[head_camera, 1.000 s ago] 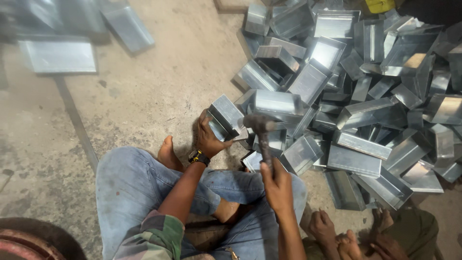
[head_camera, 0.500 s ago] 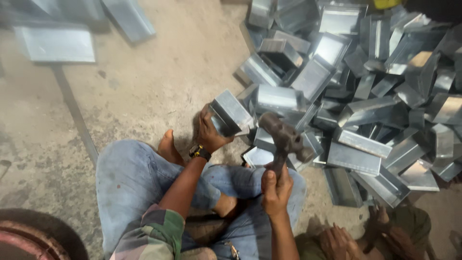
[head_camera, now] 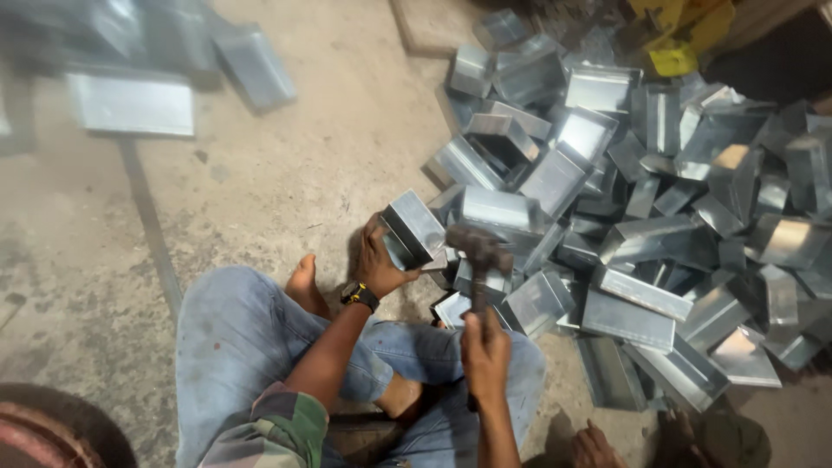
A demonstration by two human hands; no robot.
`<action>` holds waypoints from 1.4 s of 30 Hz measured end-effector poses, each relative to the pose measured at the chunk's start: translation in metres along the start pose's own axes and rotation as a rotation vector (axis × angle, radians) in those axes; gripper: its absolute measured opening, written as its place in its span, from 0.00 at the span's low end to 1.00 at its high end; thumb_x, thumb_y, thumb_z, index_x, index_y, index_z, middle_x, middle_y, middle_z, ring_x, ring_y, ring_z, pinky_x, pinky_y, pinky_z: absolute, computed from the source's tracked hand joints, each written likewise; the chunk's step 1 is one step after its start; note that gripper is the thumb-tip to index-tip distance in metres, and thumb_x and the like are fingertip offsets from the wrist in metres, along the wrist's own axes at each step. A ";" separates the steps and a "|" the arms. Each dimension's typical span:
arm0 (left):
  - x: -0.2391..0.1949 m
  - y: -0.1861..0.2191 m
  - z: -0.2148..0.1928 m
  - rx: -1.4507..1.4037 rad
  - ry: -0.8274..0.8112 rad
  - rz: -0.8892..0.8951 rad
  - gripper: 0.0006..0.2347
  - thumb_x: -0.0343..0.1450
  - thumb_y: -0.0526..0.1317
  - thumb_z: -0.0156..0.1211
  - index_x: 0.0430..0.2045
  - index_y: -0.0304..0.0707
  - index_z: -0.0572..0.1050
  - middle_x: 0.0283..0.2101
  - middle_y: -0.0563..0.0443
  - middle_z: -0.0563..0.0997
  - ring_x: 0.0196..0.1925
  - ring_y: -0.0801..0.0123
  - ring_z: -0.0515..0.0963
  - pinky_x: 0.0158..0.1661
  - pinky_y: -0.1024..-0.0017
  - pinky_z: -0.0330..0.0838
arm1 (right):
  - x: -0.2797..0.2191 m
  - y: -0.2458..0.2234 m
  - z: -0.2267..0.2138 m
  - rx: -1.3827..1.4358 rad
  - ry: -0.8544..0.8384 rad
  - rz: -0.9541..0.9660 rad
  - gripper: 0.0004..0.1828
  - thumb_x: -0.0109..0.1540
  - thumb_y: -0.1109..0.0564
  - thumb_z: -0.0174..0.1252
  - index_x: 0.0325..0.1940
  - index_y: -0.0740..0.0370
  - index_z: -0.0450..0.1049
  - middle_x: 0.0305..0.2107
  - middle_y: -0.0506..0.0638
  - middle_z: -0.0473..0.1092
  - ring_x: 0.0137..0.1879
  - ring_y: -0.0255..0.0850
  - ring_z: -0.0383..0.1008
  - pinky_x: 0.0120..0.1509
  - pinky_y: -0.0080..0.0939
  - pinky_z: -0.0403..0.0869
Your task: The person hammers the seams and edges of galvanized metal boxes while sitting on the floor, surrounded by a large quantity of similar boxes. They pick up each box by hand and strike the metal joints with a hammer, occasionally receiving help from another person who moves the boxes.
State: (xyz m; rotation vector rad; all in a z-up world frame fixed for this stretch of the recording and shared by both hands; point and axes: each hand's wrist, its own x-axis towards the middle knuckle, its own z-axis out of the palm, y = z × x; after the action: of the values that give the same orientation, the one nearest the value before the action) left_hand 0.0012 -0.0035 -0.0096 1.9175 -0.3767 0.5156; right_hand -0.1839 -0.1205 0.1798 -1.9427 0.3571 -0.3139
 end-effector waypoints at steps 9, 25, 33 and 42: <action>-0.009 -0.013 0.011 -0.022 0.002 0.003 0.46 0.50 0.51 0.81 0.56 0.36 0.53 0.69 0.27 0.55 0.71 0.34 0.57 0.70 0.42 0.54 | 0.008 -0.003 -0.003 -0.110 -0.030 0.044 0.15 0.70 0.47 0.52 0.43 0.62 0.70 0.15 0.40 0.61 0.19 0.25 0.58 0.21 0.29 0.59; 0.006 0.036 -0.040 0.156 -0.406 -0.363 0.54 0.49 0.63 0.80 0.66 0.41 0.53 0.64 0.29 0.63 0.66 0.38 0.65 0.60 0.43 0.61 | 0.032 0.232 -0.010 -0.035 0.017 0.386 0.23 0.67 0.41 0.55 0.40 0.66 0.76 0.16 0.49 0.64 0.20 0.37 0.60 0.23 0.41 0.60; -0.028 0.072 -0.074 -0.452 -0.333 -0.856 0.52 0.50 0.54 0.80 0.61 0.41 0.45 0.61 0.27 0.65 0.65 0.39 0.71 0.62 0.51 0.72 | 0.059 0.284 0.020 -0.345 -0.154 0.395 0.34 0.61 0.34 0.62 0.45 0.72 0.81 0.28 0.64 0.76 0.36 0.52 0.77 0.45 0.50 0.72; 0.185 0.030 -0.225 -1.130 0.132 -1.112 0.47 0.58 0.61 0.69 0.68 0.38 0.52 0.66 0.31 0.65 0.66 0.42 0.68 0.58 0.45 0.72 | 0.071 0.322 0.036 -0.476 -0.116 0.385 0.38 0.55 0.31 0.63 0.44 0.71 0.82 0.32 0.69 0.78 0.44 0.58 0.81 0.56 0.53 0.77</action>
State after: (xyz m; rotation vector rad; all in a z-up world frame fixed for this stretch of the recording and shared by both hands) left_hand 0.1051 0.1881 0.1860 0.7442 0.4406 -0.3038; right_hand -0.1381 -0.2366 -0.1273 -2.2816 0.7695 0.1511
